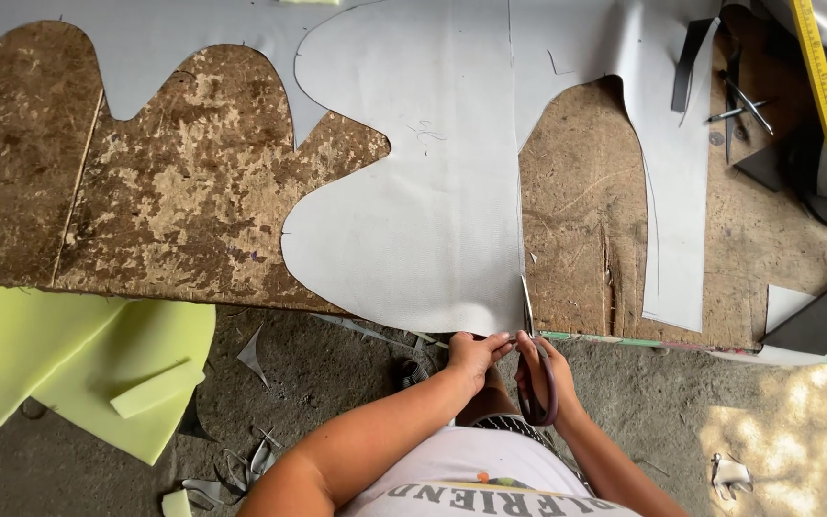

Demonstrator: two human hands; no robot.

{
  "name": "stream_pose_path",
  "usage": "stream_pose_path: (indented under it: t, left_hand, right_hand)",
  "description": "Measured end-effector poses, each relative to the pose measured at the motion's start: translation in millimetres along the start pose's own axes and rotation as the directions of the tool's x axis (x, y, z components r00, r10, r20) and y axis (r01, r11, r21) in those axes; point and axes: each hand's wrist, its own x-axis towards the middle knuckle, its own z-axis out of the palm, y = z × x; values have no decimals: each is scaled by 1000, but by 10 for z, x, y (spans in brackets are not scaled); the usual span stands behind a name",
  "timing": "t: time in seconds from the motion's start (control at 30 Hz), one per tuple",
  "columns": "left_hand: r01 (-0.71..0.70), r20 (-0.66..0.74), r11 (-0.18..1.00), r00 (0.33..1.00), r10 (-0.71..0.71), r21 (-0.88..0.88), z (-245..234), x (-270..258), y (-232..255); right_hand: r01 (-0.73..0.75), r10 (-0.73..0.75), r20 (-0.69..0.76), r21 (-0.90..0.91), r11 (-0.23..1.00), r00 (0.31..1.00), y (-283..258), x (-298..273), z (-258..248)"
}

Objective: The person traces a heart-shaped template onto a large sheet of white fabric using a marker and ruler, then cuts out the shape with scissors. They then move to a seat cushion on the floor and trim the edges of the existing upholstery.

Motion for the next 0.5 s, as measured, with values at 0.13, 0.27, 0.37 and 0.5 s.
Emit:
stream_pose_path:
  t: [0.13, 0.27, 0.37, 0.5]
  left_hand:
    - [28, 21, 1000, 999, -28, -4, -42, 14, -1]
    - [27, 48, 994, 998, -32, 106, -26, -165, 64]
    - [18, 42, 994, 999, -23, 110, -40, -238, 108]
    - [42, 50, 992, 998, -48, 119, -64, -349, 203]
  right_hand:
    - [-52, 55, 64, -42, 998, 996, 44, 254, 6]
    - [-45, 48, 50, -59, 997, 998, -22, 387, -31]
    - [-38, 39, 22, -39, 999, 999, -93, 292, -46]
    - [-72, 75, 47, -50, 996, 996, -48, 439, -33]
